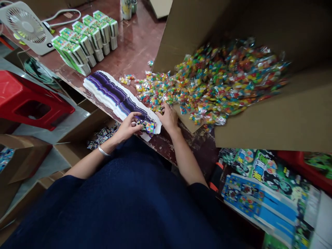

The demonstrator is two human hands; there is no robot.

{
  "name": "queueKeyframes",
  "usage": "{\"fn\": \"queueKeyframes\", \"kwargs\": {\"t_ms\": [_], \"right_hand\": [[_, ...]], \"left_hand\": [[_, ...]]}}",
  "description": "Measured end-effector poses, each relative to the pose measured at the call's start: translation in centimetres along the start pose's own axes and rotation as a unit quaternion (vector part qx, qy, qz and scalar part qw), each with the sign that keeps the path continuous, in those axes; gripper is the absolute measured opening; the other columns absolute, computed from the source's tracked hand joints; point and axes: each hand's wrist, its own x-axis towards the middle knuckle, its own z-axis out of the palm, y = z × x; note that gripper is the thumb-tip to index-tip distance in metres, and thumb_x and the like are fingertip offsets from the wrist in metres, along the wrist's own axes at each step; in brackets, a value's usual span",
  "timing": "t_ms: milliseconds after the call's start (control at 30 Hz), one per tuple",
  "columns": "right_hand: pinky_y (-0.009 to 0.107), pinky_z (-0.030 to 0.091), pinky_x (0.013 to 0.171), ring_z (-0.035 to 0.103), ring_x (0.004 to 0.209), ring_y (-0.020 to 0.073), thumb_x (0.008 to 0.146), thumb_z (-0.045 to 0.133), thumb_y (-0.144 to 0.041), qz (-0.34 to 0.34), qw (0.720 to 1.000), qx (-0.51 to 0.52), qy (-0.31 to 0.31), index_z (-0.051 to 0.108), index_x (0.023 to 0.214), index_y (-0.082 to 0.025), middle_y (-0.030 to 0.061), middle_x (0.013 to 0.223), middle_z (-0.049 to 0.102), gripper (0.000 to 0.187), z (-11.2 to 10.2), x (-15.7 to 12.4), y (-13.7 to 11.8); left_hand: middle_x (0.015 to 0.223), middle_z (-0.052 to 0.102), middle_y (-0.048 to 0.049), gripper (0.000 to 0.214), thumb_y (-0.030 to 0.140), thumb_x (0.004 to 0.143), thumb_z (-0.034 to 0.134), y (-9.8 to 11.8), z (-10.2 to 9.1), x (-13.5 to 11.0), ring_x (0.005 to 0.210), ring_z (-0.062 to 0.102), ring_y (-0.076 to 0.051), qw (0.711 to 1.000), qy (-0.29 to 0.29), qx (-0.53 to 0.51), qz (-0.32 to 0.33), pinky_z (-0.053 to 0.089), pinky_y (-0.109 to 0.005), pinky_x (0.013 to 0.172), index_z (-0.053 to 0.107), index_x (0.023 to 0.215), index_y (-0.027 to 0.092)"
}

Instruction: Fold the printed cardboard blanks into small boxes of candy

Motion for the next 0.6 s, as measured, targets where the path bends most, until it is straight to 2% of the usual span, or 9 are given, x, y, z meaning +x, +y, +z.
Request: {"fn": "queueKeyframes", "kwargs": {"t_ms": [100,200,300,400,500,600], "right_hand": [[0.038,0.053,0.084,0.07,0.093,0.0274,0.087,0.075,-0.024,-0.011,1.0,0.005,-0.014,0.068,0.11,-0.022,0.0079,0.098,0.076,0.024,-0.2,0.6,0.2],[0.033,0.052,0.072,0.068,0.077,0.0216,0.085,0.078,-0.029,-0.012,0.996,0.088,0.019,0.065,0.095,-0.023,0.0015,0.083,0.072,0.018,-1.7,0.3,1.2],[0.028,0.047,0.055,0.063,0.059,0.016,0.087,0.078,-0.044,-0.011,0.968,0.236,0.088,0.055,0.087,-0.025,-0.0041,0.07,0.063,0.029,-3.8,-1.0,1.1],[0.025,0.042,0.045,0.058,0.05,0.0123,0.087,0.078,-0.05,-0.029,0.933,0.331,0.137,0.052,0.091,-0.028,-0.0062,0.07,0.06,0.035,-5.4,-2.9,-0.5],[0.026,0.047,0.05,0.059,0.054,0.0114,0.089,0.079,-0.049,-0.076,0.934,0.301,0.177,0.054,0.093,-0.028,-0.0055,0.075,0.062,0.033,-5.9,-4.4,-2.7],[0.03,0.053,0.063,0.059,0.061,0.013,0.091,0.078,-0.046,-0.11,0.95,0.206,0.207,0.057,0.09,-0.027,-0.0047,0.075,0.062,0.028,-5.6,-5.1,-4.0]], "left_hand": [[0.099,0.064,-0.0031,0.058,0.027,0.071,0.083,0.4,-0.2,0.0,0.081,0.066,-0.017,0.999,-0.036,-0.016,-0.026,0.062,-0.035,0.073,0.063,0.125,0.018],[0.095,0.067,-0.0025,0.039,0.027,0.073,0.081,0.3,-0.3,0.4,0.077,0.063,-0.014,0.998,-0.051,0.015,-0.024,0.057,-0.028,0.072,0.067,0.107,0.015],[0.087,0.064,0.0008,0.032,0.025,0.073,0.082,-0.3,-0.1,0.9,0.072,0.061,-0.011,0.997,-0.054,0.047,-0.013,0.054,-0.026,0.069,0.062,0.097,0.016],[0.093,0.064,0.0005,0.041,0.023,0.074,0.082,-1.0,0.7,1.2,0.071,0.064,-0.012,0.995,-0.081,0.064,-0.002,0.056,-0.027,0.069,0.062,0.111,0.018],[0.1,0.065,-0.0015,0.046,0.022,0.078,0.08,-1.3,1.8,1.1,0.073,0.067,-0.013,0.992,-0.098,0.077,0.02,0.056,-0.027,0.068,0.061,0.12,0.019],[0.104,0.068,-0.0038,0.035,0.023,0.082,0.078,-1.0,2.9,0.8,0.083,0.069,-0.016,0.991,-0.1,0.072,0.056,0.059,-0.03,0.075,0.061,0.112,0.018]]}}
